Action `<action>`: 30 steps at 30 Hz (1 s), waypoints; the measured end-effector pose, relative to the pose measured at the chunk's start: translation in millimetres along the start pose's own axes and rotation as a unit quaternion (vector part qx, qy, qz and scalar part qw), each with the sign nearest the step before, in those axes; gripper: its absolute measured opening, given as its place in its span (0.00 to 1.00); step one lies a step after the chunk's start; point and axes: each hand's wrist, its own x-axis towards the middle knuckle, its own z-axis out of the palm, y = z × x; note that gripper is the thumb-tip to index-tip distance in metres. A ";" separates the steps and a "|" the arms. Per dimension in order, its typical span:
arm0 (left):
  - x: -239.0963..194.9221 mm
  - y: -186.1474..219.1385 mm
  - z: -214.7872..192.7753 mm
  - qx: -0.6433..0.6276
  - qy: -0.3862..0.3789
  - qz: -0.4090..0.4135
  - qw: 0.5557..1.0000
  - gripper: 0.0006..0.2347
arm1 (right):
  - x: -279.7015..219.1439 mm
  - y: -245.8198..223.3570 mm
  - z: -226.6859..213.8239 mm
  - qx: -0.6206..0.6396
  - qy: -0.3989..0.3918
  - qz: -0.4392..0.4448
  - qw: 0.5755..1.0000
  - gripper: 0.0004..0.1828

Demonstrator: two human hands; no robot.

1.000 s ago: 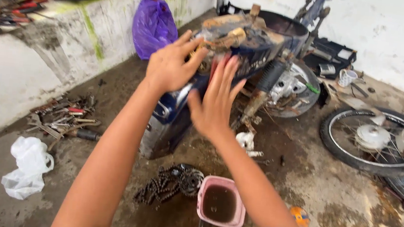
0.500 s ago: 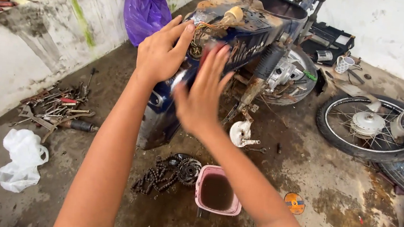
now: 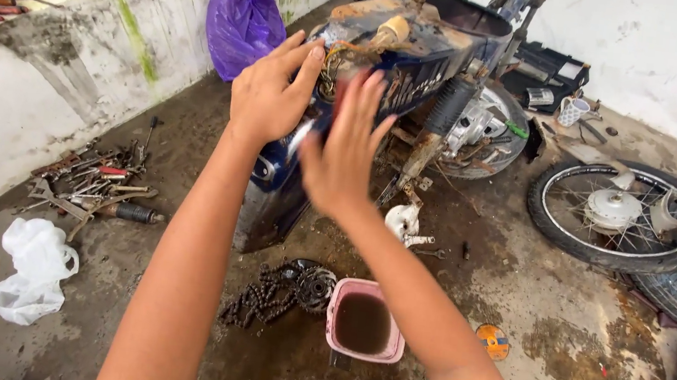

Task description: Hand-sanding a motorcycle fuel tank using wet sandpaper and a bucket of water to prepare the surface.

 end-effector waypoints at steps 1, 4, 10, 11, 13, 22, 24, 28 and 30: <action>-1.9 0.2 1.1 0.000 -0.003 -0.003 1.000 0.26 | -0.2 -2.8 -0.8 0.000 -0.003 0.003 1.000 0.59; -1.6 -0.8 0.8 -0.005 -0.003 -0.014 1.000 0.26 | -14.9 -11.6 0.3 0.053 0.019 0.060 0.997 0.59; -0.6 -3.9 1.7 -0.004 0.014 0.017 1.000 0.24 | -3.3 4.3 2.8 -0.005 -0.009 -0.027 1.000 0.56; -1.5 -2.8 1.5 -0.005 0.010 -0.001 1.000 0.24 | 4.6 4.7 0.0 0.031 -0.001 0.019 0.999 0.56; 1.3 -2.2 -0.6 -0.006 0.014 -0.011 1.000 0.24 | -1.4 -3.0 -1.6 0.067 0.015 0.056 0.996 0.55; -4.0 -1.5 7.9 0.002 0.050 -0.012 0.999 0.23 | 6.4 23.9 -3.2 0.050 0.016 -0.017 0.998 0.48; -1.6 -4.6 9.2 0.012 0.074 0.013 0.997 0.22 | -9.5 7.1 -3.4 0.041 0.034 -0.036 0.998 0.50; -4.6 -1.1 7.4 0.019 0.066 0.030 0.997 0.24 | -21.2 36.7 5.8 0.017 0.011 -0.163 0.986 0.51; -4.6 1.7 6.2 0.026 0.055 -0.016 0.998 0.23 | 3.2 43.3 0.1 0.013 0.007 -0.114 0.993 0.53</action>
